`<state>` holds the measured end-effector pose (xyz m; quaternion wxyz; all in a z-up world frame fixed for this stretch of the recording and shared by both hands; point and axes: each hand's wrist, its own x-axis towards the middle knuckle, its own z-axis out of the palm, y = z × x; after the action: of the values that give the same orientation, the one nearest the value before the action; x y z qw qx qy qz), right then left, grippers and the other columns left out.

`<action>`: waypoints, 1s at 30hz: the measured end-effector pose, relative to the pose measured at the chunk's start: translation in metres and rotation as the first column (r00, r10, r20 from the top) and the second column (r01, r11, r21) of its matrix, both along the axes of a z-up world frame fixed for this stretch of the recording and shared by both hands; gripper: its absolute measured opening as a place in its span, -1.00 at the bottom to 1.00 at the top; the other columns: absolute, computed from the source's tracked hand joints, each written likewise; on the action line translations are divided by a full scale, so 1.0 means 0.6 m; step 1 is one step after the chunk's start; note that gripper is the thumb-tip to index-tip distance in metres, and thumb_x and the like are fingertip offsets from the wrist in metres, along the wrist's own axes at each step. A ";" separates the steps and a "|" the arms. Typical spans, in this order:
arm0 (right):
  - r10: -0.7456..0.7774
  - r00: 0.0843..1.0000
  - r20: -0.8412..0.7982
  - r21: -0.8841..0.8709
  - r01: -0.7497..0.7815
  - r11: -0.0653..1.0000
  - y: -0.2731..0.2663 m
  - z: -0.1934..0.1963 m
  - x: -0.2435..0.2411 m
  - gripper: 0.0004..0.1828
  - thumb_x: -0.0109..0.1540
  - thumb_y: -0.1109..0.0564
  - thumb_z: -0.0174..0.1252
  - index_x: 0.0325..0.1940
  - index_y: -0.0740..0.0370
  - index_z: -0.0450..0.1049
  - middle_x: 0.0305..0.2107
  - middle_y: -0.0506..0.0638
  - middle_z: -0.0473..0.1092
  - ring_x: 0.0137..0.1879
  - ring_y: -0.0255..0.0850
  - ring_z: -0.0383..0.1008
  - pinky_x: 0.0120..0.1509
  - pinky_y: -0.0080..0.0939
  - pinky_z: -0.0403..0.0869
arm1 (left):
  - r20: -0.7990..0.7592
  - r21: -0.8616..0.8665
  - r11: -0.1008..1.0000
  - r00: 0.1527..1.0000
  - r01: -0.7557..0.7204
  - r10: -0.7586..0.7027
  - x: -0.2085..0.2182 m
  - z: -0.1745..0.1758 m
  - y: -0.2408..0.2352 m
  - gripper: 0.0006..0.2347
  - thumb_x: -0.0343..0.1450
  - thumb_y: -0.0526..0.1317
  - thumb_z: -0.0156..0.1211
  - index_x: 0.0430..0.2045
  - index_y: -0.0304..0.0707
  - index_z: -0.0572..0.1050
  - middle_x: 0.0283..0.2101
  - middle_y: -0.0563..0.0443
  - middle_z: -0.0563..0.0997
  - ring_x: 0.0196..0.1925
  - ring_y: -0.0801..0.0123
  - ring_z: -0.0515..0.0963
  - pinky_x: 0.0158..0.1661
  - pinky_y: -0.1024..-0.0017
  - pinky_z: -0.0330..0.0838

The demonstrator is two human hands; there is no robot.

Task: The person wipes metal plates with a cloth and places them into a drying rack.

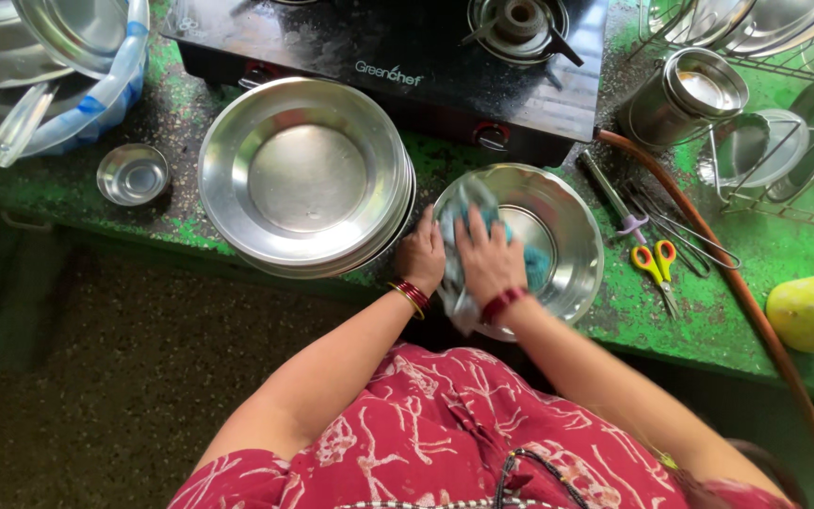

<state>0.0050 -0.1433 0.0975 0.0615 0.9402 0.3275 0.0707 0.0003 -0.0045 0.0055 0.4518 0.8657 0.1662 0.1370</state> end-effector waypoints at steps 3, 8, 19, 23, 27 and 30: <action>0.015 0.977 0.211 -0.069 -0.001 0.998 -0.018 -0.012 0.084 -0.38 0.24 0.17 0.01 0.43 -0.01 0.32 0.40 -0.01 0.12 0.23 -0.04 0.29 -0.03 0.16 0.38 | 0.008 -0.006 1.000 1.000 0.007 -0.007 -0.004 0.002 0.003 -0.67 0.53 -0.14 -0.04 0.17 -0.14 0.47 -0.45 -0.32 0.63 -0.41 -0.17 0.63 -0.35 -0.02 0.49; -0.290 0.943 0.164 -0.174 0.317 0.932 -0.130 0.013 0.114 -0.43 0.24 0.14 -0.04 0.37 -0.02 0.33 0.36 0.03 0.16 0.26 0.01 0.28 0.12 0.28 0.35 | -0.020 -0.054 0.998 1.000 -0.024 0.023 -0.001 0.003 -0.007 -0.67 0.52 -0.12 -0.05 0.16 -0.10 0.47 -0.47 -0.28 0.64 -0.43 -0.13 0.64 -0.35 0.02 0.51; -0.044 0.991 -0.123 0.059 0.051 0.997 0.002 0.020 -0.022 -0.36 0.14 0.15 0.05 0.36 -0.02 0.35 0.37 0.00 0.19 0.20 0.02 0.34 0.08 0.19 0.37 | 0.019 0.023 0.999 1.000 -0.026 0.026 0.001 -0.011 -0.005 -0.67 0.52 -0.12 -0.04 0.17 -0.09 0.46 -0.42 -0.31 0.63 -0.41 -0.18 0.63 -0.35 -0.04 0.48; -0.064 0.997 0.048 -0.016 0.064 0.998 -0.022 0.005 0.086 -0.36 0.20 0.17 0.04 0.41 -0.06 0.31 0.41 -0.02 0.14 0.26 -0.01 0.28 0.07 0.20 0.34 | -0.026 0.012 1.000 0.999 -0.022 0.023 -0.004 0.000 -0.003 -0.67 0.52 -0.12 -0.04 0.16 -0.08 0.47 -0.45 -0.31 0.63 -0.41 -0.20 0.62 -0.35 -0.06 0.47; -0.265 0.953 0.144 -0.166 0.287 0.943 -0.116 0.025 0.112 -0.34 0.25 0.16 0.01 0.48 -0.04 0.28 0.40 -0.01 0.16 0.34 -0.01 0.26 0.17 0.20 0.31 | -0.034 -0.040 0.999 0.999 -0.037 0.035 -0.006 0.004 -0.006 -0.67 0.51 -0.12 -0.05 0.17 -0.06 0.46 -0.46 -0.28 0.64 -0.43 -0.16 0.63 -0.36 -0.03 0.49; -0.428 0.903 -0.032 -0.386 0.383 0.839 -0.147 0.049 0.046 -0.37 0.22 0.10 -0.03 0.43 -0.02 0.23 0.36 0.02 0.14 0.30 0.04 0.26 0.08 0.23 0.34 | -0.033 -0.039 0.997 0.997 -0.068 0.067 -0.002 0.001 -0.012 -0.67 0.51 -0.11 -0.05 0.15 -0.05 0.47 -0.45 -0.27 0.65 -0.44 -0.16 0.63 -0.37 -0.03 0.49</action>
<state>0.0327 -0.2313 0.1268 0.2320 0.9618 0.1311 -0.0624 -0.0011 -0.0118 0.0060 0.4617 0.8523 0.2052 0.1353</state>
